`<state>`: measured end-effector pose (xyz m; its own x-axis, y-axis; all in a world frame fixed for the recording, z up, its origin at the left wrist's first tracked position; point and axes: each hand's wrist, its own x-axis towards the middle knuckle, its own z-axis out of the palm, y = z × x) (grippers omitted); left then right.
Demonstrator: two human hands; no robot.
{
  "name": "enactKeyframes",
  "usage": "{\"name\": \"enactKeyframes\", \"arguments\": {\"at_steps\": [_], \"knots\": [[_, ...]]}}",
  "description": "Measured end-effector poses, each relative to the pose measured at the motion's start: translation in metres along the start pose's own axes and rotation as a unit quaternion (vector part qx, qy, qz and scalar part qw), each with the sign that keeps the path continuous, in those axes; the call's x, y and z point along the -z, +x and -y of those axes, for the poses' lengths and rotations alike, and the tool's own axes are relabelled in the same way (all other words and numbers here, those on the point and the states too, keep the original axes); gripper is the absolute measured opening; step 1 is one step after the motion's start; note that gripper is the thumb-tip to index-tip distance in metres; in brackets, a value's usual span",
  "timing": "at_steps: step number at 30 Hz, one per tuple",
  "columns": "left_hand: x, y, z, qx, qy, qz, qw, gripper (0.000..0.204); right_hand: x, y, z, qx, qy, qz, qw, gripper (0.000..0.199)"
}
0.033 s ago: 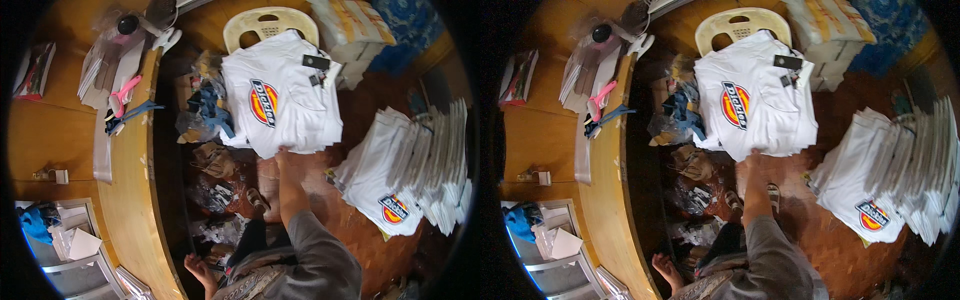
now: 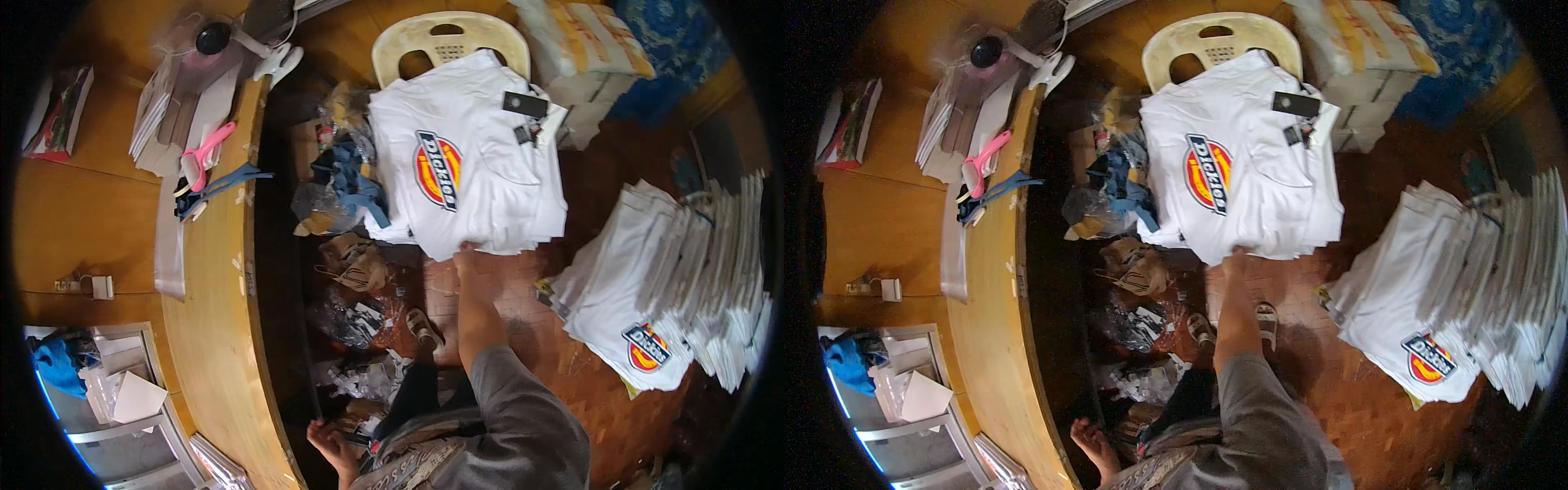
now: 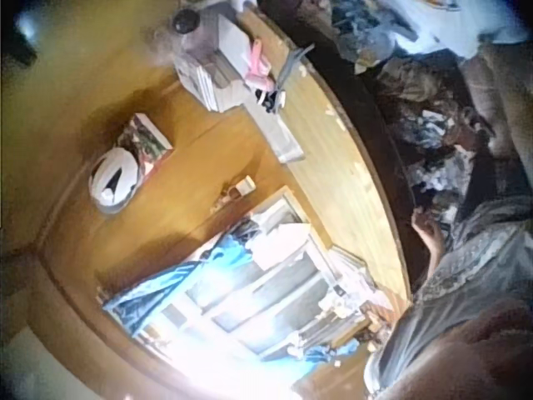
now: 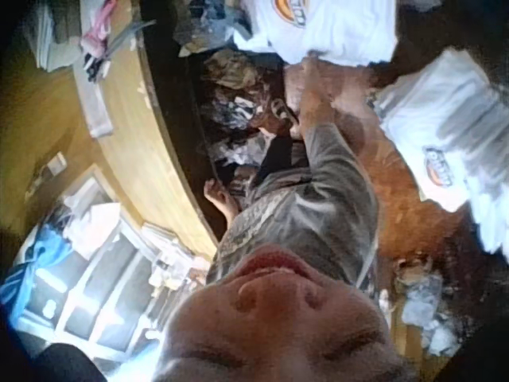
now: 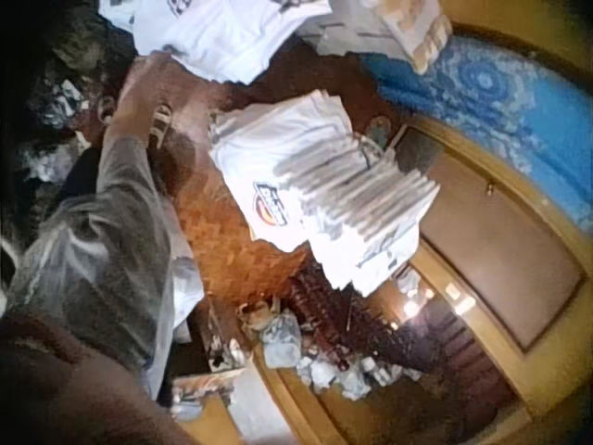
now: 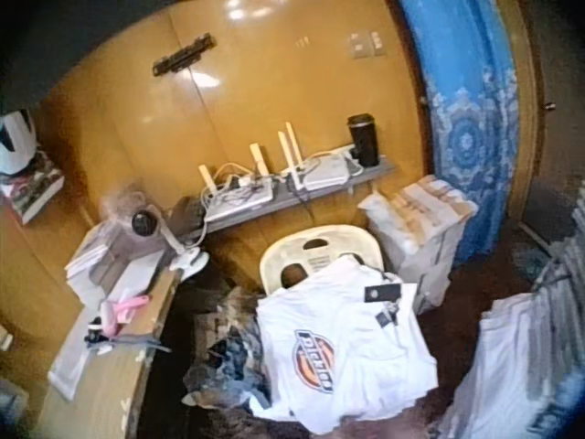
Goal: The person folds white t-shirts on a wooden table. They insert a cardboard piece into each shirt, fold the sleeves and body, and attach a tag to the folded garment.
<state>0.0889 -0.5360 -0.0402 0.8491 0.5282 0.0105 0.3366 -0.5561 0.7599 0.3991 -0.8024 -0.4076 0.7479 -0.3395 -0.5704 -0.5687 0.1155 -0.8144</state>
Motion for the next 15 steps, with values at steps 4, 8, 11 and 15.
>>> {"name": "enactKeyframes", "arguments": {"at_steps": [4,8,11,15], "knots": [[-0.011,0.001,0.004,0.055,-0.045,0.020,0.997,0.042,-0.023,-0.003,-0.005,-0.069,0.067,-0.044,0.994,0.023],[-0.017,0.028,0.019,0.050,-0.048,0.078,0.995,0.038,-0.025,-0.052,-0.004,-0.159,0.197,-0.121,0.960,0.025],[-0.035,0.077,0.008,-0.112,-0.065,0.085,0.988,0.030,-0.014,-0.063,0.038,-0.145,0.290,-0.228,0.918,0.026],[-0.060,0.161,-0.073,-0.200,-0.092,0.147,0.964,0.018,0.018,-0.060,0.203,0.299,0.195,-0.118,0.927,0.022]]}}
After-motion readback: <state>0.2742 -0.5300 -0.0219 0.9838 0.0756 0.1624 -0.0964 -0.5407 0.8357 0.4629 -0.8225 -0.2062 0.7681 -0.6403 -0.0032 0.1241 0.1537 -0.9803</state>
